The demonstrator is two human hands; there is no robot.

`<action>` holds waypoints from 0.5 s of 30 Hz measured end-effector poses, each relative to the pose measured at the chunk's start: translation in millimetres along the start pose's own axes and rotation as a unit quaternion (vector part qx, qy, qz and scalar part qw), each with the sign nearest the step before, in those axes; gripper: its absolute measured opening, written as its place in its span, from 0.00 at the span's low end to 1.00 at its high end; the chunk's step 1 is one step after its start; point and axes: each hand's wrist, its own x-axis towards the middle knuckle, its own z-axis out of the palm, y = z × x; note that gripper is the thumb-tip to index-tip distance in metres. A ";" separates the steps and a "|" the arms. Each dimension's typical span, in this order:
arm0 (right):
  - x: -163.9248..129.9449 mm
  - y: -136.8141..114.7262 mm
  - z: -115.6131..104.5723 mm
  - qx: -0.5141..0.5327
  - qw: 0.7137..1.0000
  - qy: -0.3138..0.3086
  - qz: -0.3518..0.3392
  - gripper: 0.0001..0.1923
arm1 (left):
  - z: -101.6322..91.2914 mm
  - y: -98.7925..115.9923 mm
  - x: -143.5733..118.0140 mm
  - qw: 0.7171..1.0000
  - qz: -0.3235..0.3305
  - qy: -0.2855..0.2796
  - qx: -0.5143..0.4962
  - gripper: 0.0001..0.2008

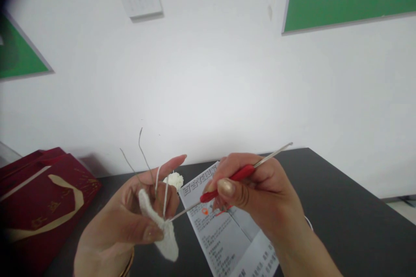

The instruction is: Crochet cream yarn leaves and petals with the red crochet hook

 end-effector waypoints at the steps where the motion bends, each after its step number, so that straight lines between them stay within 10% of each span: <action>1: 1.5 1.1 -0.2 0.013 1.000 0.000 0.005 0.05 | -1.5 -0.2 0.3 1.000 -0.002 -0.007 -0.001 0.34; 15: 9.3 5.5 2.4 0.099 0.990 0.036 0.094 0.09 | -5.4 2.0 -0.3 0.999 0.003 -0.034 0.005 0.32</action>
